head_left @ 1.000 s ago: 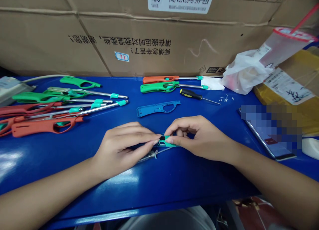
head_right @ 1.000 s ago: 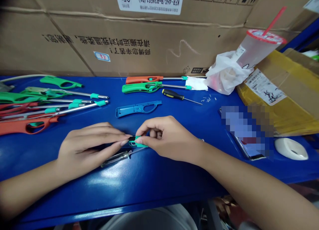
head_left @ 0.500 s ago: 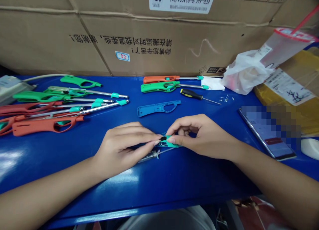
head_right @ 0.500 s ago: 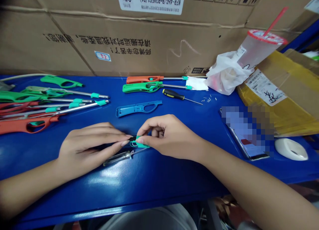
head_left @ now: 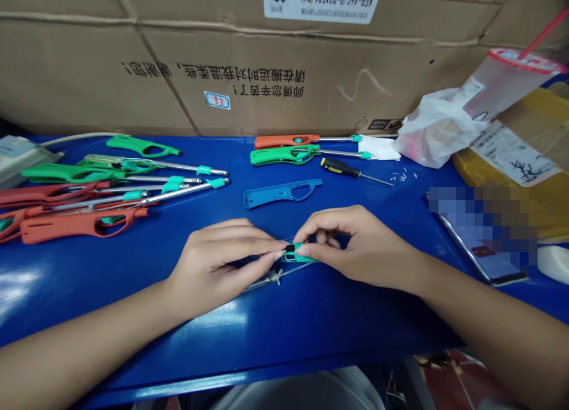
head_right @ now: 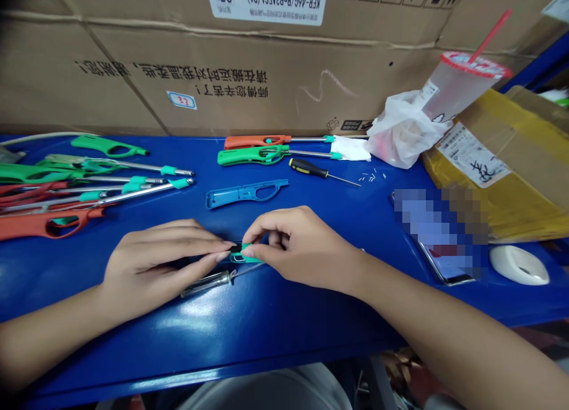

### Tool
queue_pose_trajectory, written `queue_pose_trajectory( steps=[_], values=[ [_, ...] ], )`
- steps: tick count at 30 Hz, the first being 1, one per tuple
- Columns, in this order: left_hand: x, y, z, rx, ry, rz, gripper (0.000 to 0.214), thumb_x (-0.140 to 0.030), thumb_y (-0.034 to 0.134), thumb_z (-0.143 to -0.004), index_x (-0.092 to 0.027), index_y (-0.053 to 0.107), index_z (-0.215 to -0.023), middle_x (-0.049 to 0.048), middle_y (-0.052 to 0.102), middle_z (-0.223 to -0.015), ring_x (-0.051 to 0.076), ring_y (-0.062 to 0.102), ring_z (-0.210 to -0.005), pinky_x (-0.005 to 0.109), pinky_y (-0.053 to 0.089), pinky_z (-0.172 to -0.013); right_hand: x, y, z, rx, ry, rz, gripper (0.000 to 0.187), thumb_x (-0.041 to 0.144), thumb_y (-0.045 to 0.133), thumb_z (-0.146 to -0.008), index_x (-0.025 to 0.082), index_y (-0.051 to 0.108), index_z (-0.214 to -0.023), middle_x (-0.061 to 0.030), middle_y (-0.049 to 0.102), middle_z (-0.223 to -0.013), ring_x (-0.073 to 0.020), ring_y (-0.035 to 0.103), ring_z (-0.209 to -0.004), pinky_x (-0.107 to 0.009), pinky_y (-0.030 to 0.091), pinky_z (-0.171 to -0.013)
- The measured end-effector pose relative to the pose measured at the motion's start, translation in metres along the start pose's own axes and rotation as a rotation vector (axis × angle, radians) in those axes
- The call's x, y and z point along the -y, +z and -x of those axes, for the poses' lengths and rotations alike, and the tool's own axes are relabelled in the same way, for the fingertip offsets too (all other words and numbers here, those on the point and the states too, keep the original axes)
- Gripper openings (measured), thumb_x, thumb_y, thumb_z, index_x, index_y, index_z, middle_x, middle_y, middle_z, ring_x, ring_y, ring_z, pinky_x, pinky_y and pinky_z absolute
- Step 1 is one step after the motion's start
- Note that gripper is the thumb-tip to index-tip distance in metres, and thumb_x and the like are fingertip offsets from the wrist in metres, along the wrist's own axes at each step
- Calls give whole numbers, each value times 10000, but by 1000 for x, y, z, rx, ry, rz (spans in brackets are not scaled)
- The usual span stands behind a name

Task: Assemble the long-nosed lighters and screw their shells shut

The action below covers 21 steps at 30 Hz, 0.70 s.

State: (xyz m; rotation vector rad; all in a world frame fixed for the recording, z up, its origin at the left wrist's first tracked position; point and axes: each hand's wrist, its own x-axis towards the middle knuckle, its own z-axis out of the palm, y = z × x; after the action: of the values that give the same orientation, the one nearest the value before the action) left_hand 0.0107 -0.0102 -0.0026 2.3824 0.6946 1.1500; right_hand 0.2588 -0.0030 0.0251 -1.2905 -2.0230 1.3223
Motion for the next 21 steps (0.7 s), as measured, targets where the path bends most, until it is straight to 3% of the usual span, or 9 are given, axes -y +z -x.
queue_pose_trajectory(
  steps=[9, 15, 21],
  values=[
    [3, 2, -1, -18, -66, -39, 166, -141, 750, -950, -220, 813, -1081, 44, 842, -979, 163, 779, -829, 267, 633, -762, 2, 4, -1, -82, 55, -127, 143, 308, 743, -876, 194, 780, -954, 31, 615, -681, -97, 518, -611, -228, 414, -559],
    [7, 5, -3, 112, -60, -79, 293, -180, 704, -980, -247, 779, -1255, 63, 830, -1058, 194, 754, -912, 330, 628, -836, -3, 5, -7, -90, 90, -197, 141, 296, 761, -841, 157, 765, -856, 27, 619, -646, -88, 515, -590, -220, 399, -540],
    [5, 3, -3, 204, -106, -160, 288, -210, 677, -982, -248, 780, -1248, 77, 787, -1179, 235, 700, -1042, 385, 596, -897, -8, 6, -10, -68, 151, -205, 162, 302, 771, -822, 146, 766, -867, 30, 610, -627, -87, 501, -573, -224, 379, -525]
  ],
)
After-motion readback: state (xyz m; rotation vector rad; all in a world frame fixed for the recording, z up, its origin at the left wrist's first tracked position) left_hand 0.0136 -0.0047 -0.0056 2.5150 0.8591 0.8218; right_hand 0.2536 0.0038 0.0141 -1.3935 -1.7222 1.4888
